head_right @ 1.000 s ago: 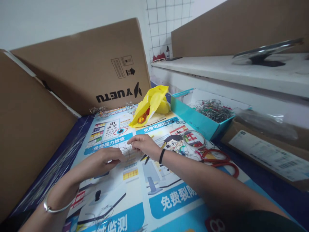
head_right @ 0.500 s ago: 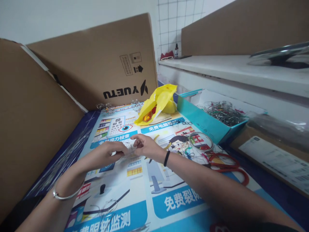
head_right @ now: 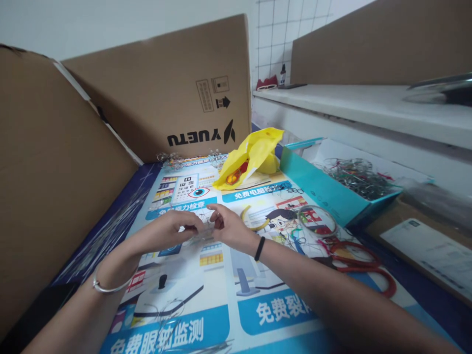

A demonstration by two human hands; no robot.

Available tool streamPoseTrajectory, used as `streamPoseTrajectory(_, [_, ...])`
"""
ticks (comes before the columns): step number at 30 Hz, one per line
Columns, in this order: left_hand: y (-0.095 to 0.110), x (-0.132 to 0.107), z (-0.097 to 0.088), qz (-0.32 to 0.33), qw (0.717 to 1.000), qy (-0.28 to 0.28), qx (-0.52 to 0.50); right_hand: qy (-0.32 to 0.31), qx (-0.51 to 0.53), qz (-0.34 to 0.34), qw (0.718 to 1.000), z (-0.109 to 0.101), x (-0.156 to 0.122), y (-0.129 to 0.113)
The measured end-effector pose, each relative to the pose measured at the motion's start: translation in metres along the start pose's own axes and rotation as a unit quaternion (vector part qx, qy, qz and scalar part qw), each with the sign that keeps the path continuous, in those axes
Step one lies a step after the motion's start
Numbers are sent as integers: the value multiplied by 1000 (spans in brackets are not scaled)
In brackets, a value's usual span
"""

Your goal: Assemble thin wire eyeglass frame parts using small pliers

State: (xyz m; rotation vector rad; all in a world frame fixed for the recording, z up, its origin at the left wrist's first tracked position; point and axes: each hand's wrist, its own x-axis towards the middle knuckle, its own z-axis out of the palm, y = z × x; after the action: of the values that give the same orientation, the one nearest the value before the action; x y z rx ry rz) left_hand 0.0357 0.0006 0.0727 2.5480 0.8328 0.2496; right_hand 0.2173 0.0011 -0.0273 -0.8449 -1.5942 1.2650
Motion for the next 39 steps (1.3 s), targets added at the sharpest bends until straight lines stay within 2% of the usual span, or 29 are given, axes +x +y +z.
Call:
streamPoseTrajectory(9, [-2, 0, 2, -49, 996, 32, -70, 43, 99, 65, 992, 8, -4, -5])
streamPoseTrajectory(13, [-1, 1, 1, -76, 990, 72, -96, 59, 177, 121, 975, 16, -7, -16])
streamPoseTrajectory(16, [-2, 2, 1, -92, 983, 99, -121, 69, 226, 136, 962, 24, -10, -23])
streamPoseTrajectory(20, [-4, 4, 4, -95, 976, 130, -145, 123, 264, 144, 946, 37, -12, -23])
streamPoseTrajectory(23, [-6, 6, 8, -105, 969, 164, -154, 154, 273, 141, 939, 45, -12, -19])
streamPoseTrajectory(27, [-11, 9, 12, -121, 956, 191, -189, 153, 279, 137, 938, 51, -11, -17])
streamPoseTrajectory(33, [-17, 14, 15, -132, 934, 189, -272, 130, 284, 142, 939, 49, -9, -25])
streamPoseTrajectory(39, [-17, 20, 15, -140, 912, 206, -325, 140, 249, 154, 946, 45, -7, -25])
